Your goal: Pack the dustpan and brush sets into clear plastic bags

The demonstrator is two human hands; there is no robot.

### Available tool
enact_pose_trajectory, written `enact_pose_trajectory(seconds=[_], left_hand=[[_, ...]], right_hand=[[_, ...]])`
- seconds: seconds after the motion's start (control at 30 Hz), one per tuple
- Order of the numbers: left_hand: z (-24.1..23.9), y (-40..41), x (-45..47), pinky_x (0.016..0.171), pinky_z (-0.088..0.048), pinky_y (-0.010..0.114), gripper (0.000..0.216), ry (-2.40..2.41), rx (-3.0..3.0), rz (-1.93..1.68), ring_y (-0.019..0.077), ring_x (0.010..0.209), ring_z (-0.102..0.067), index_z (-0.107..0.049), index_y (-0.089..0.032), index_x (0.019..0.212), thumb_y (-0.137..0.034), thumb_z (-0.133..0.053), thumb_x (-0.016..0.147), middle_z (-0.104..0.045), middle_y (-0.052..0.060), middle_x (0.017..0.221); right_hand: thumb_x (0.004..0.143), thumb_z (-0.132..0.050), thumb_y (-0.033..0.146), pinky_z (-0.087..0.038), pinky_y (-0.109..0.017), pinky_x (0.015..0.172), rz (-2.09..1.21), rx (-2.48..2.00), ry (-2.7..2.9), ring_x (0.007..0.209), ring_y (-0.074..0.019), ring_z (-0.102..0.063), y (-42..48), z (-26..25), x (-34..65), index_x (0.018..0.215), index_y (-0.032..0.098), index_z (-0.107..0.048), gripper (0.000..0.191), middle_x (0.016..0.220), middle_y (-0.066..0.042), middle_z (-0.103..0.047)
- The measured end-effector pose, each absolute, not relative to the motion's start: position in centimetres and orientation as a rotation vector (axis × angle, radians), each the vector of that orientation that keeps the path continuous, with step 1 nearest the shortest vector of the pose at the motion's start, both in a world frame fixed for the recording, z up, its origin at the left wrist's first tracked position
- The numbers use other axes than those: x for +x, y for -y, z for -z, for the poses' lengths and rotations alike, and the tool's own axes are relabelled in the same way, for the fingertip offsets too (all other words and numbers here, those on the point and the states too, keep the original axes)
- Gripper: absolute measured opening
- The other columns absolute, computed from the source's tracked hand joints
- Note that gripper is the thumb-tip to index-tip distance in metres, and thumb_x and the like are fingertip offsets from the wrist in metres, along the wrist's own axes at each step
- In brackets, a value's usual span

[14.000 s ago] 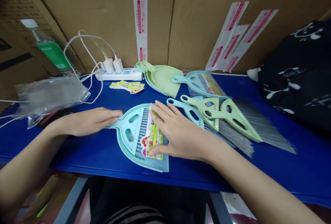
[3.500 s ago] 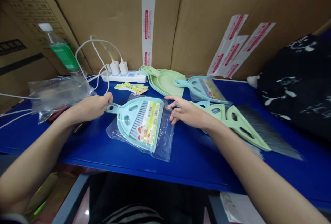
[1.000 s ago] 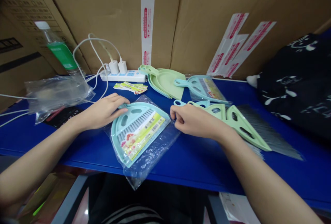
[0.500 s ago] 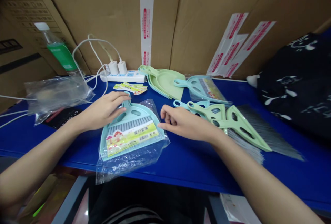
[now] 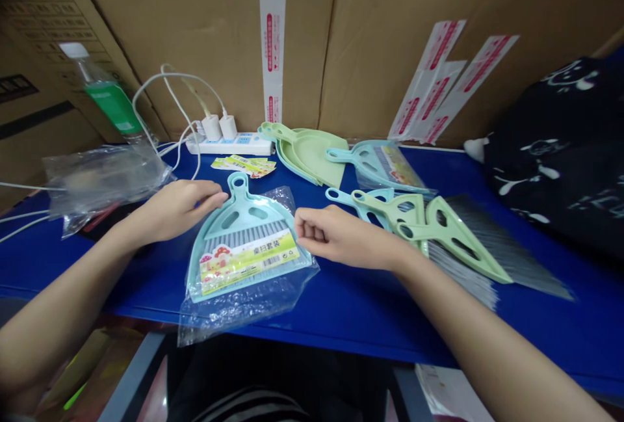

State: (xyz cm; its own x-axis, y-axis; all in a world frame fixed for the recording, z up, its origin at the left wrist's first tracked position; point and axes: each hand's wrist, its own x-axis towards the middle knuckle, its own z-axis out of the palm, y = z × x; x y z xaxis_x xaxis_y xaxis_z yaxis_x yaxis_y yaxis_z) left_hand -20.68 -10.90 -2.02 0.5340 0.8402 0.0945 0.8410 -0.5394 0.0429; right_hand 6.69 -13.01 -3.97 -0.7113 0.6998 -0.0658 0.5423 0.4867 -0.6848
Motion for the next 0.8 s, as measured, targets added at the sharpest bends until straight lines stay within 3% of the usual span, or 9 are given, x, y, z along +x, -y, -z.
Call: enact_pose_trajectory(seconds=[0.43, 0.6, 0.8], left_hand=[[2.0, 11.2, -20.8, 0.087, -0.047, 0.033, 0.038, 1.289, -3.051, 0.285, 0.0193, 0.097, -0.062, -0.065, -0.016, 0.104, -0.035, -0.033, 0.097, -0.07, 0.008, 0.105], [2.6, 11.3, -20.4, 0.094, -0.042, 0.035, 0.041, 1.195, -3.07, 0.246, 0.0206, 0.105, -0.057, -0.06, -0.016, 0.123, -0.035, -0.032, 0.099, -0.066, 0.009, 0.121], [3.5, 11.3, -20.2, 0.094, -0.038, 0.037, 0.048, 1.162, -2.975, 0.104, 0.0233, 0.111, -0.051, -0.048, -0.016, 0.138, -0.04, -0.03, 0.101, -0.051, 0.011, 0.142]], right_hand=[[0.085, -0.049, 0.04, -0.035, -0.026, 0.049, -1.091, -1.219, 2.568, 0.053, -0.0132, -0.048, 13.3, 2.7, 7.8, 0.074, 0.024, -0.049, 0.019, 0.059, 0.003, -0.054], [0.083, -0.053, 0.039, -0.035, -0.026, 0.05, -1.144, -1.223, 2.604, 0.055, -0.014, -0.049, 13.2, 2.5, 8.3, 0.073, 0.024, -0.047, 0.019, 0.058, 0.004, -0.053], [0.082, -0.054, 0.039, -0.035, -0.026, 0.05, -1.125, -1.23, 2.599, 0.053, -0.0139, -0.047, 13.1, 2.9, 8.0, 0.074, 0.024, -0.047, 0.018, 0.058, 0.004, -0.051]])
